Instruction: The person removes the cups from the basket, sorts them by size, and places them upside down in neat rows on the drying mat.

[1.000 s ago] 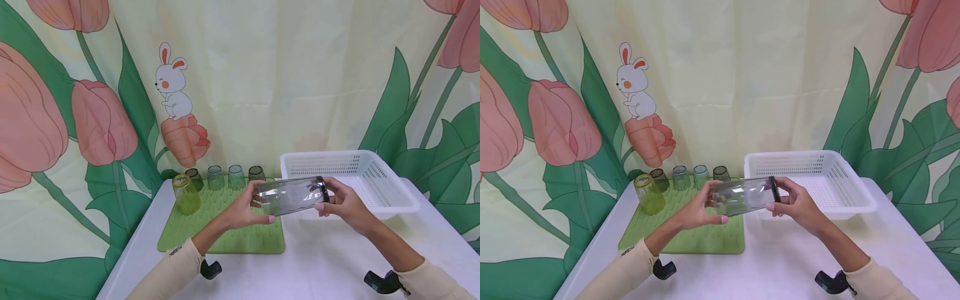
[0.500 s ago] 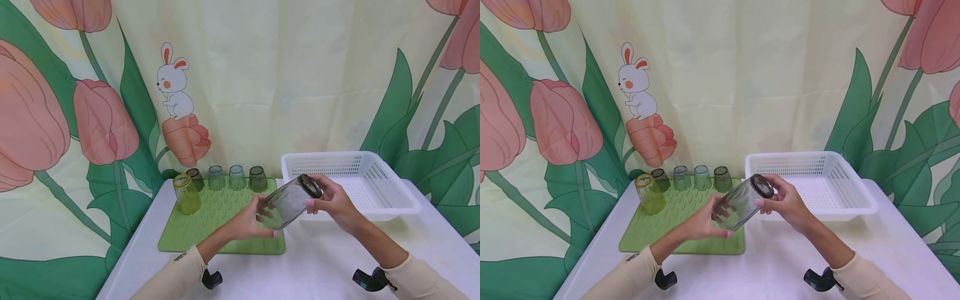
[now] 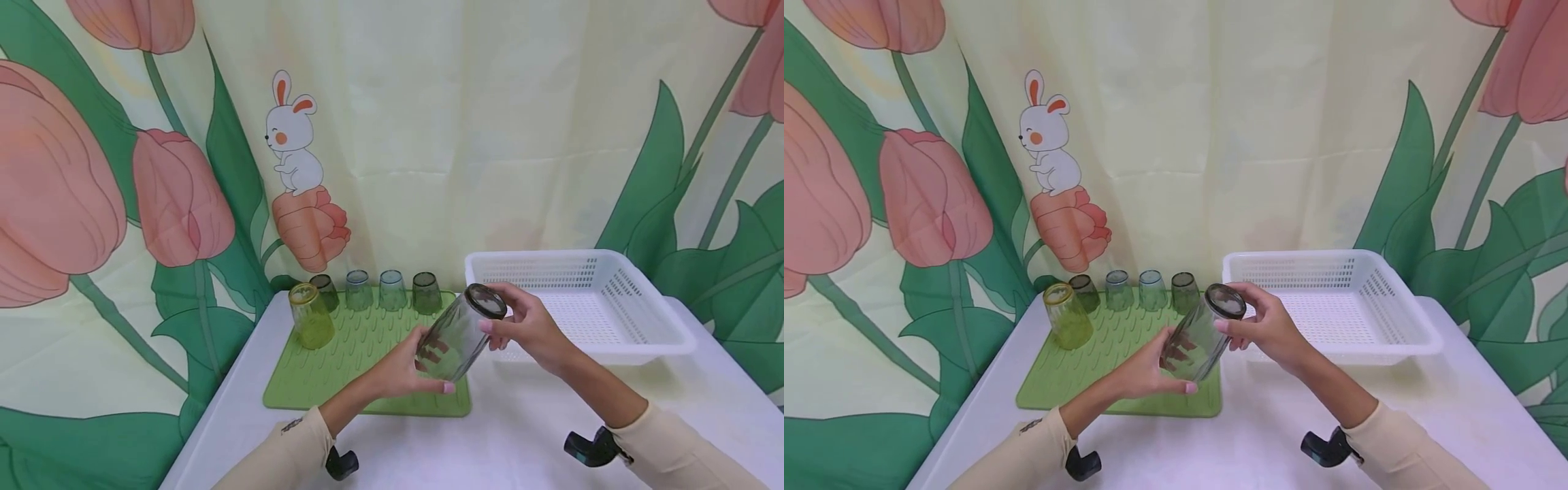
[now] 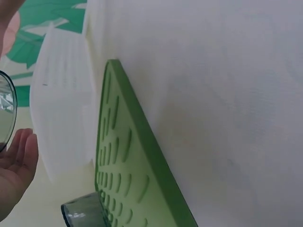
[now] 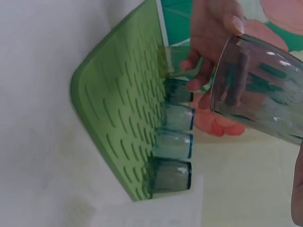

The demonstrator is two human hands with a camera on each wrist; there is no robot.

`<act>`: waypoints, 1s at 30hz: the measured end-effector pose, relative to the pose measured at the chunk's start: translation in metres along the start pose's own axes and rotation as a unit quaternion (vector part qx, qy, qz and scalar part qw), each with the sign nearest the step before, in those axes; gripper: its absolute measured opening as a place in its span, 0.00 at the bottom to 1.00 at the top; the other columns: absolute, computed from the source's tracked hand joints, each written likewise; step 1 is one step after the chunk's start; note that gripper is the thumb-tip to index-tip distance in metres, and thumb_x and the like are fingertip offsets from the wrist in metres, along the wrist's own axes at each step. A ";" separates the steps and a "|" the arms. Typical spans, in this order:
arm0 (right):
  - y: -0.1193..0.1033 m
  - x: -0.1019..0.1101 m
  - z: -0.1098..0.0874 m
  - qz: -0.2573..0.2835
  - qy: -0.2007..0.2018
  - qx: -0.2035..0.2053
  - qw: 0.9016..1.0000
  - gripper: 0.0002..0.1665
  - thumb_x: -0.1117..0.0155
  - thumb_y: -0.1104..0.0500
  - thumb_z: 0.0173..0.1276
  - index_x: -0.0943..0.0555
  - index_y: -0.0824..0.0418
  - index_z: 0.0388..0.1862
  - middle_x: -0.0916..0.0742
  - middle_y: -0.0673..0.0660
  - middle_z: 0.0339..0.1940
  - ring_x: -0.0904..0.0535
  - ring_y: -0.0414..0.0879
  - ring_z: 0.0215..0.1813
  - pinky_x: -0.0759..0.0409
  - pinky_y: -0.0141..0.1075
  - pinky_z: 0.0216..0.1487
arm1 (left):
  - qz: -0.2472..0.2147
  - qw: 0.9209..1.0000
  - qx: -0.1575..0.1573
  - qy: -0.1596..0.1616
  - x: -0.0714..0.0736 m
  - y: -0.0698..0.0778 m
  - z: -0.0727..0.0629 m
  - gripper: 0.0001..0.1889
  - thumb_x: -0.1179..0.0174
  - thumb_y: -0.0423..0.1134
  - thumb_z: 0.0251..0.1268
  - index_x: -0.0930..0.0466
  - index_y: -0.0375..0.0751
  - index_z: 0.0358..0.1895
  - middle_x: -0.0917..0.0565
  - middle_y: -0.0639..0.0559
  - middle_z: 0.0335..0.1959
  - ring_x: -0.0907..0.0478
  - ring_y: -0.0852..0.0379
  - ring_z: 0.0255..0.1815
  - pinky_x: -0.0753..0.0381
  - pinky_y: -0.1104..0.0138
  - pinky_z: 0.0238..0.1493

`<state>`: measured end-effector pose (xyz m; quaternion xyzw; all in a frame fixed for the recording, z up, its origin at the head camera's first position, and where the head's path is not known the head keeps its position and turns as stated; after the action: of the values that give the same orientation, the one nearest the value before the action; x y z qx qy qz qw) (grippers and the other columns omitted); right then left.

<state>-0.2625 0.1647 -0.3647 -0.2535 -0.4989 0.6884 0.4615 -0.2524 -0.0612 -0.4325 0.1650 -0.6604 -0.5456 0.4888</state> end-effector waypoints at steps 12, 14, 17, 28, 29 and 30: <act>0.002 -0.024 0.031 -0.055 -0.015 -0.043 0.997 0.33 0.27 0.64 0.62 0.27 0.60 0.66 0.14 0.51 0.41 0.16 0.51 0.22 0.18 0.40 0.27 | 0.080 0.996 0.039 0.031 0.030 -0.029 -0.033 0.49 0.29 0.59 0.58 0.46 0.48 0.77 0.25 0.53 0.61 0.23 0.55 0.58 0.21 0.59 0.55; 0.003 -0.027 0.037 -0.067 -0.016 -0.049 0.996 0.33 0.26 0.62 0.61 0.26 0.58 0.65 0.14 0.53 0.41 0.16 0.52 0.22 0.18 0.40 0.27 | 0.087 0.995 0.045 0.031 0.038 -0.037 -0.041 0.46 0.30 0.58 0.60 0.43 0.47 0.76 0.24 0.50 0.62 0.22 0.53 0.59 0.21 0.58 0.56; 0.003 -0.031 0.046 -0.086 -0.017 -0.059 0.994 0.35 0.25 0.59 0.60 0.27 0.58 0.66 0.15 0.56 0.45 0.16 0.50 0.22 0.18 0.39 0.28 | 0.103 0.993 0.056 0.027 0.053 -0.051 -0.055 0.40 0.32 0.57 0.62 0.35 0.44 0.73 0.22 0.47 0.61 0.22 0.50 0.58 0.21 0.56 0.55; 0.014 -0.048 0.080 -0.094 -0.023 -0.088 0.991 0.39 0.20 0.53 0.57 0.26 0.52 0.66 0.19 0.61 0.57 0.21 0.47 0.22 0.15 0.44 0.31 | 0.160 0.981 0.101 0.047 0.108 -0.100 -0.114 0.30 0.33 0.55 0.64 0.23 0.39 0.62 0.17 0.50 0.50 0.20 0.54 0.49 0.20 0.62 0.46; 0.016 -0.050 0.083 -0.096 -0.022 -0.089 0.991 0.39 0.20 0.52 0.56 0.26 0.51 0.66 0.19 0.60 0.57 0.21 0.47 0.22 0.15 0.44 0.31 | 0.163 0.979 0.105 0.056 0.113 -0.102 -0.119 0.30 0.32 0.55 0.64 0.23 0.39 0.62 0.17 0.50 0.51 0.20 0.54 0.49 0.20 0.62 0.46; 0.017 -0.052 0.087 -0.098 -0.023 -0.090 0.991 0.39 0.20 0.51 0.56 0.26 0.51 0.66 0.20 0.60 0.58 0.21 0.48 0.23 0.16 0.44 0.31 | 0.168 0.978 0.108 0.066 0.118 -0.104 -0.123 0.30 0.32 0.56 0.63 0.22 0.39 0.62 0.17 0.49 0.51 0.20 0.54 0.49 0.20 0.62 0.45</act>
<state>-0.3164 0.0779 -0.3542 -0.2286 -0.5916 0.5978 0.4904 -0.2390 -0.2553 -0.4783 0.1386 -0.7001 -0.3691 0.5953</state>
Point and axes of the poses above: each hand's wrist, its own z-axis towards the middle knuckle, its own x-axis out of the back of the hand, y = z × x, the point moved 4 cm from there along z, towards the middle knuckle
